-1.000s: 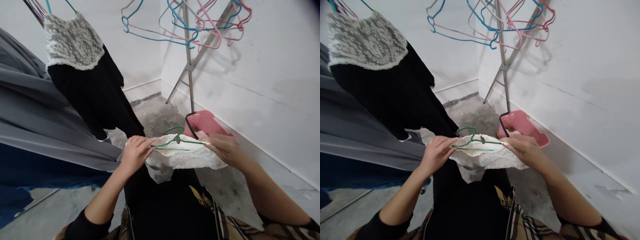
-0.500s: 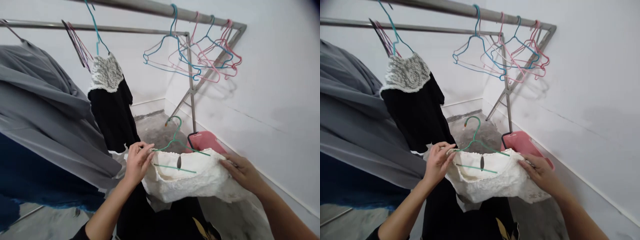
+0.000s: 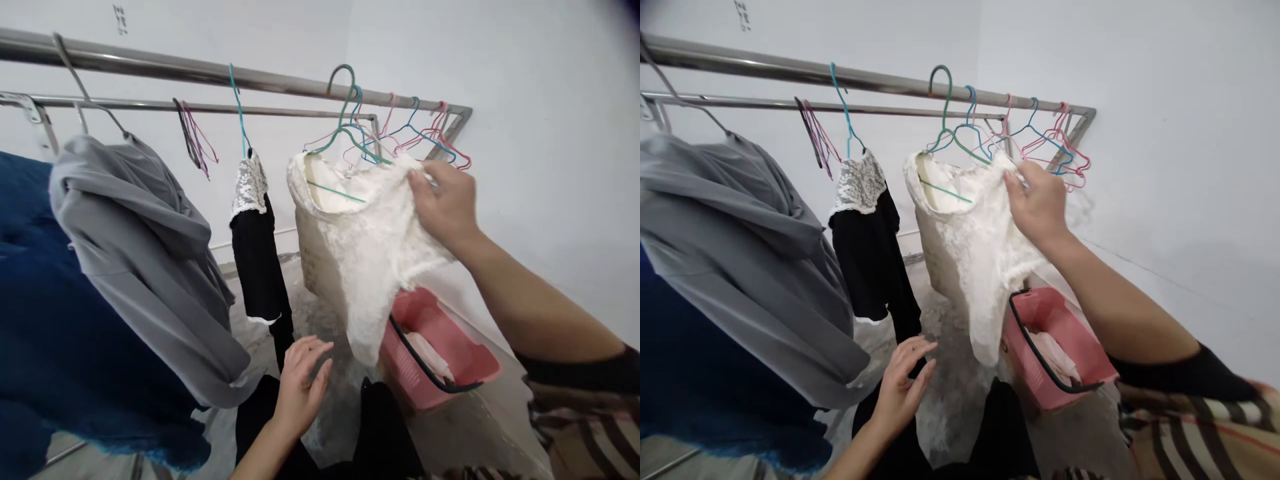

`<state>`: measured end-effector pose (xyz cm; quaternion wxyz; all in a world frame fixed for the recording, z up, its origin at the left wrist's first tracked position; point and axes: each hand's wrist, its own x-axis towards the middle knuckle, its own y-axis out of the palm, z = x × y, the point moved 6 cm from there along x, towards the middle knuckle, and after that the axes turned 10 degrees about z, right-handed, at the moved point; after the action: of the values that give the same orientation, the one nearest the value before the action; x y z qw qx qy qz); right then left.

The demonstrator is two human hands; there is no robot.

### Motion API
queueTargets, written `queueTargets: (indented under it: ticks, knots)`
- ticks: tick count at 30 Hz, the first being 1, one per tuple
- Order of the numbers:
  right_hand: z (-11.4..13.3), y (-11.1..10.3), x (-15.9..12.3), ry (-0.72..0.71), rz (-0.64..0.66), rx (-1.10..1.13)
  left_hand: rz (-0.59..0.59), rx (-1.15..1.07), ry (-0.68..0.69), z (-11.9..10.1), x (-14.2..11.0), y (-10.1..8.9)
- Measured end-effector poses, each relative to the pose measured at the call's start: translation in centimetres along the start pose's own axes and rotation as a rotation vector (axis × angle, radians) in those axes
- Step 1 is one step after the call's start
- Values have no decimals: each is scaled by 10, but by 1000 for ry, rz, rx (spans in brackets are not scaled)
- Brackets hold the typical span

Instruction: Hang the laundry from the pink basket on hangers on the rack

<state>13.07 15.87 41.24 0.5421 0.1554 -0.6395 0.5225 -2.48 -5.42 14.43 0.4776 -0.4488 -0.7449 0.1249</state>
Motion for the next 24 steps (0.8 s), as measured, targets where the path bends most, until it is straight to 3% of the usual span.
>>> queueTargets:
  ticks: [6,10,14,19,22,24]
  knots:
    - [0,72,93,-12,-44,76,-39,-10,-46,12,-7,-13]
    - [-4,123,103,-18,24,172,-43,-6,-57,19,-10,-13]
    - [0,148,76,-47,126,185,-14,-26,-49,21,-9,-5]
    - [-2,140,24,-41,247,205,75,-50,-62,25,-5,12]
    - [-24,140,-30,-18,421,237,135,-61,-73,30,-3,25]
    - [-53,144,-80,1,574,291,169,-65,-80,35,-3,35]
